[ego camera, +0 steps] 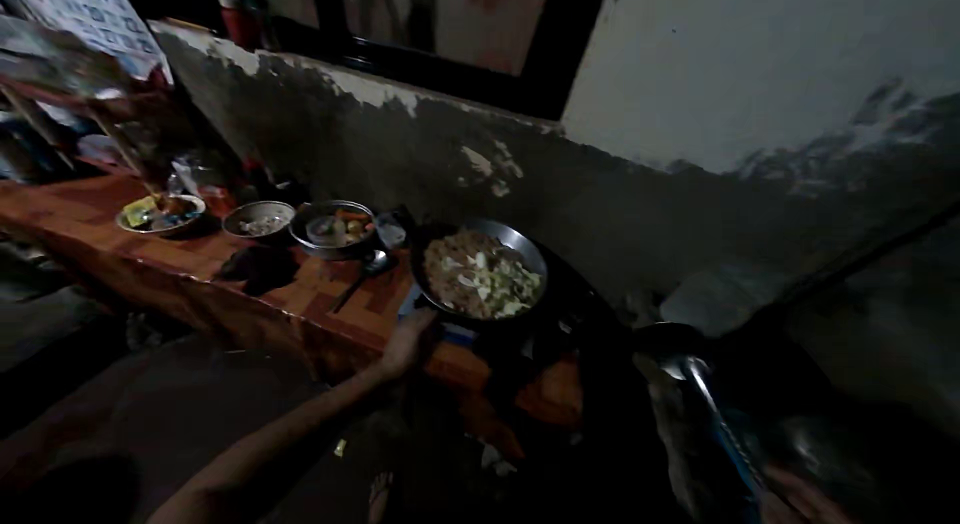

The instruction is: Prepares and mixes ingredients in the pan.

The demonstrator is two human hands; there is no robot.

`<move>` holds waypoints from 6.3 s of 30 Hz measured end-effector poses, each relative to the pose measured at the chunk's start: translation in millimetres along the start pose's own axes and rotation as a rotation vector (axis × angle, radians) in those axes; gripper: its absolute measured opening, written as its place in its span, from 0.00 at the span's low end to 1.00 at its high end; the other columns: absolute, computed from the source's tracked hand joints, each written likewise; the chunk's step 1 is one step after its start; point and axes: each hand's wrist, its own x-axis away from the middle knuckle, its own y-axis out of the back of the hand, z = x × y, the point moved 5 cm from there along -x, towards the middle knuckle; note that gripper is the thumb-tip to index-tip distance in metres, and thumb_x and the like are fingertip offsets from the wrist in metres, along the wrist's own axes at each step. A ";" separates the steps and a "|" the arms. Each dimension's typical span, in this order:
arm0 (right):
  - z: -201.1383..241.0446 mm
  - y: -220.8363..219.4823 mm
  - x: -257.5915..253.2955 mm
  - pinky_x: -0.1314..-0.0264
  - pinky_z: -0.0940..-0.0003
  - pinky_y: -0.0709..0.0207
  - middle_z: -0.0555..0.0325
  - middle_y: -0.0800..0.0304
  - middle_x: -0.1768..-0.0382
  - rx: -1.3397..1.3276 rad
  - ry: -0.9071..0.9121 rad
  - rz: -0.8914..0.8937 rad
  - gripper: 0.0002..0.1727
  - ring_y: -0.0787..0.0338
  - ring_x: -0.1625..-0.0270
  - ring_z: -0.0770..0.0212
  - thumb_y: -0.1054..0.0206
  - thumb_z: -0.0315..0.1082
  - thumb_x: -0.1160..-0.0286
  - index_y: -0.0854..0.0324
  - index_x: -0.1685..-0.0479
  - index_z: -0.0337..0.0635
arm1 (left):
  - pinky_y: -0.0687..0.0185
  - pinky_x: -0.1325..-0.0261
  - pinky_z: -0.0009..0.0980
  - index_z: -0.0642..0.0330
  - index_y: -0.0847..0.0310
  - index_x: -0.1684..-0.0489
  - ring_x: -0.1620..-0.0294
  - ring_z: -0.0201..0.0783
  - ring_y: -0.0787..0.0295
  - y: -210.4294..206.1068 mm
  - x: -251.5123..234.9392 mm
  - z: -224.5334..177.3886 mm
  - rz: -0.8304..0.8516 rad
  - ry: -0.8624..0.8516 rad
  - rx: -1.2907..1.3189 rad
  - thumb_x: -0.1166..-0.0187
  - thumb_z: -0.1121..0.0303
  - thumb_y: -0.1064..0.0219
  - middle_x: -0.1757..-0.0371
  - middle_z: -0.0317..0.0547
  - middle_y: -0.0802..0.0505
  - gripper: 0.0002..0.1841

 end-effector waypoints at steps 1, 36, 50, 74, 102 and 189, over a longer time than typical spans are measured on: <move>19.4 -21.0 -26.0 0.62 0.71 0.18 0.48 0.14 0.62 0.023 0.032 0.062 0.23 0.16 0.68 0.69 0.43 0.27 0.17 0.30 0.28 0.20 | 0.24 0.24 0.56 0.69 0.18 0.31 0.29 0.61 0.16 20.2 -10.1 43.2 0.018 0.151 -0.049 0.13 0.68 0.40 0.32 0.66 0.12 0.18; 207.6 -140.5 -274.2 0.35 0.29 0.24 0.35 0.07 0.44 0.809 0.381 0.322 0.21 0.09 0.41 0.30 0.38 0.28 0.14 0.14 0.27 0.52 | 0.15 0.51 0.66 0.66 0.16 0.35 0.57 0.63 0.06 167.9 -61.6 138.4 -0.005 0.200 -0.201 0.12 0.66 0.37 0.53 0.64 0.05 0.15; 239.1 -241.4 -337.7 0.25 0.36 0.29 0.28 0.20 0.28 1.216 0.189 0.636 0.18 0.21 0.23 0.31 0.50 0.25 0.10 0.23 0.31 0.24 | 0.24 0.30 0.57 0.82 0.26 0.35 0.28 0.67 0.21 31.4 -179.5 -36.0 0.947 0.220 -0.874 0.18 0.82 0.41 0.31 0.72 0.19 0.16; 209.4 -196.3 -383.7 0.81 0.82 0.34 0.64 0.26 0.80 0.516 0.031 0.956 0.17 0.31 0.85 0.75 0.44 0.34 0.08 0.18 0.29 0.41 | 0.18 0.42 0.61 0.59 0.17 0.37 0.44 0.62 0.11 96.5 -214.4 -37.5 0.577 0.084 -0.547 0.15 0.72 0.36 0.49 0.60 0.09 0.13; 196.7 -209.5 -299.2 0.23 0.30 0.32 0.33 0.15 0.31 1.009 0.260 0.807 0.19 0.19 0.25 0.31 0.42 0.32 0.12 0.16 0.28 0.42 | 0.24 0.33 0.65 0.73 0.19 0.36 0.34 0.70 0.16 27.6 -167.9 -58.0 0.921 -0.116 -0.615 0.15 0.78 0.41 0.39 0.71 0.12 0.14; 188.7 -187.5 -318.3 0.31 0.34 0.26 0.36 0.10 0.40 0.843 0.200 0.858 0.16 0.12 0.36 0.36 0.40 0.34 0.11 0.13 0.33 0.43 | 0.15 0.50 0.55 0.62 0.12 0.47 0.50 0.60 0.09 134.2 -177.6 -11.6 0.507 0.160 -0.794 0.16 0.75 0.38 0.55 0.58 0.08 0.09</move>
